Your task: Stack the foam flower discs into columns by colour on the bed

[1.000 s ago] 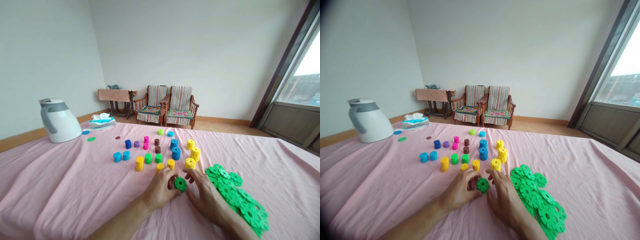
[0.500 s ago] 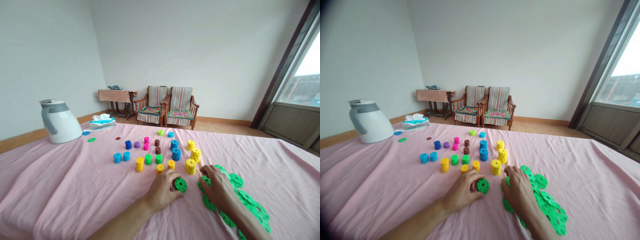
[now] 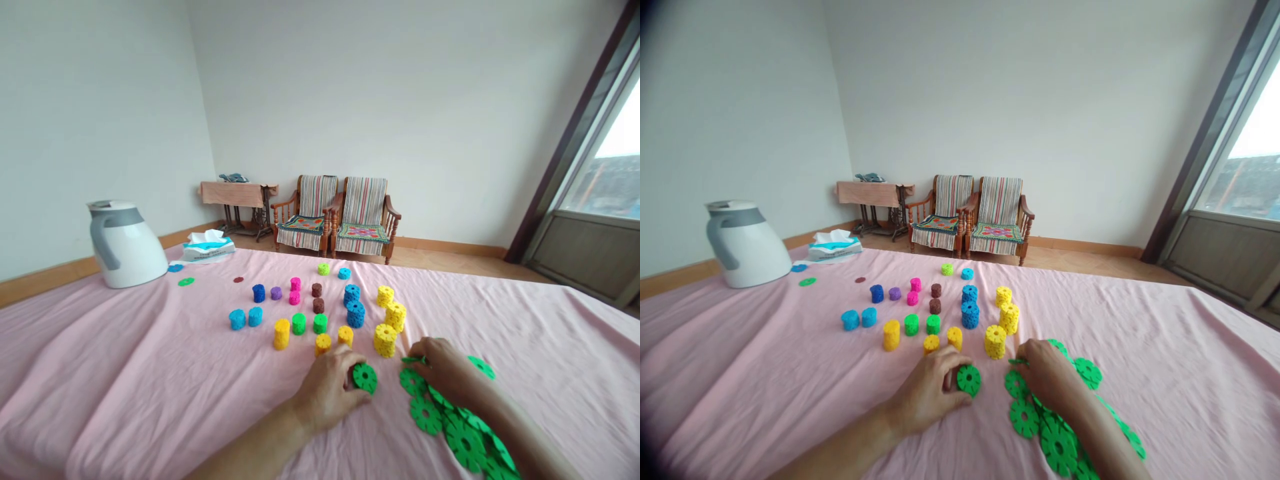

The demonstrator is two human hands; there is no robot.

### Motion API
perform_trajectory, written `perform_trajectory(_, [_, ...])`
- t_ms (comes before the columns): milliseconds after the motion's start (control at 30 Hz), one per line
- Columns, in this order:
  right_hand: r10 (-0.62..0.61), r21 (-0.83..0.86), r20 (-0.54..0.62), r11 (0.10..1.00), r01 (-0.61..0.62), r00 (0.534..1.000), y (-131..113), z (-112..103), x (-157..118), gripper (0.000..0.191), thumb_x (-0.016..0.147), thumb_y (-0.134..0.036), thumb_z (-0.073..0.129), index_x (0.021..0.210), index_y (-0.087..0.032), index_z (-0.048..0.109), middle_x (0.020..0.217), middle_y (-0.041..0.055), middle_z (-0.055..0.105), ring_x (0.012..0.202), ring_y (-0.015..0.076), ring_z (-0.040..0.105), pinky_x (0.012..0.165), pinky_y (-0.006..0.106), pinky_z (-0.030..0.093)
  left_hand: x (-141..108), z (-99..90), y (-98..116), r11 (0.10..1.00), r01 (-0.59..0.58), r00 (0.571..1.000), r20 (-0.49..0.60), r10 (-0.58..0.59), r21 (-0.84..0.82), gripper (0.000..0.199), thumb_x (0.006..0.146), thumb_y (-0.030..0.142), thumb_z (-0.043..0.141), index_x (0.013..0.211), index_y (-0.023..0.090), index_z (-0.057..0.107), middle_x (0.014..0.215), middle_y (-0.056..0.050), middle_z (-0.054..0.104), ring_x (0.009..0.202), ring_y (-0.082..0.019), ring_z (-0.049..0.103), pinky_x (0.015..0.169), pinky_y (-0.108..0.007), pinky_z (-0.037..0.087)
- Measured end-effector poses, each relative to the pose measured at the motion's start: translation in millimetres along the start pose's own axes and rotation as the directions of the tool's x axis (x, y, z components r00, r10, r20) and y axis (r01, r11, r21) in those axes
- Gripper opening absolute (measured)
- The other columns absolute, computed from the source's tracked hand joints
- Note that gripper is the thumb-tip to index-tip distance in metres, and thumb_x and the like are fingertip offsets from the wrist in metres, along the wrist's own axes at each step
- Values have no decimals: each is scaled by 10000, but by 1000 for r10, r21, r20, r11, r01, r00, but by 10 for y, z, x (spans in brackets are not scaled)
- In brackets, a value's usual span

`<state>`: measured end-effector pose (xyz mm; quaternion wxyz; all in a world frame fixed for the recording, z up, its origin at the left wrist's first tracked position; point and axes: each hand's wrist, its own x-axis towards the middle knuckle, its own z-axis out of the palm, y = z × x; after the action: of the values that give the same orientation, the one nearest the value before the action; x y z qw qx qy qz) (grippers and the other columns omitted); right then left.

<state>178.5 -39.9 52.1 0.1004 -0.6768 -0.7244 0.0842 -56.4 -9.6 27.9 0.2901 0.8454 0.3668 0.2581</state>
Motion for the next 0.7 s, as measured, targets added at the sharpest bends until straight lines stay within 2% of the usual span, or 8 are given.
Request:
perform_trajectory(100, [-6,55,-108,998,12,994,-15,44,12,301,845,-250,416,690,-175,663,761,88,652,753,209,604,680,302,389,5,0,0,1000,10,1000,13,-10,-2,400,621,215,790,1000,217,660,852,8,558,735,-155,524,615,-231,396])
perform_trajectory(200, [-26,210,-181,976,64,983,-105,133,-7,255,829,-292,462,672,-182,631,666,29,600,642,165,559,602,269,373,9,-3,2,1000,10,1000,24,-10,-11,394,629,207,773,1005,218,654,855,3,553,719,-157,518,599,-232,396])
perform_trajectory(300, [16,483,-138,874,53,990,-259,228,-21,136,786,-287,517,793,-188,610,575,-35,546,545,133,521,512,235,345,10,-10,13,1000,1,1000,25,-1,-20,360,627,177,753,970,208,648,834,3,548,709,-158,513,587,-233,391])
perform_trajectory(433, [34,724,-67,690,25,997,-441,325,-12,108,773,-268,525,806,-182,583,573,-40,576,549,125,567,531,227,403,10,-19,39,999,6,1000,7,-6,-50,369,605,165,761,946,203,626,842,5,563,735,-166,522,597,-235,392])
perform_trajectory(533, [44,795,-71,605,30,997,-511,378,2,103,768,-258,528,795,-174,583,560,-42,577,524,114,559,517,221,404,9,-21,55,997,19,1000,-8,-19,-76,441,581,148,775,987,205,611,893,1,585,761,-169,530,619,-240,398])
perform_trajectory(700, [77,815,-56,579,2,995,-547,463,35,104,743,-273,558,760,-173,580,563,-43,578,489,115,567,474,216,407,14,-15,55,998,-7,1000,-14,7,-68,398,589,117,756,954,195,617,876,-4,590,797,-181,531,631,-244,393])
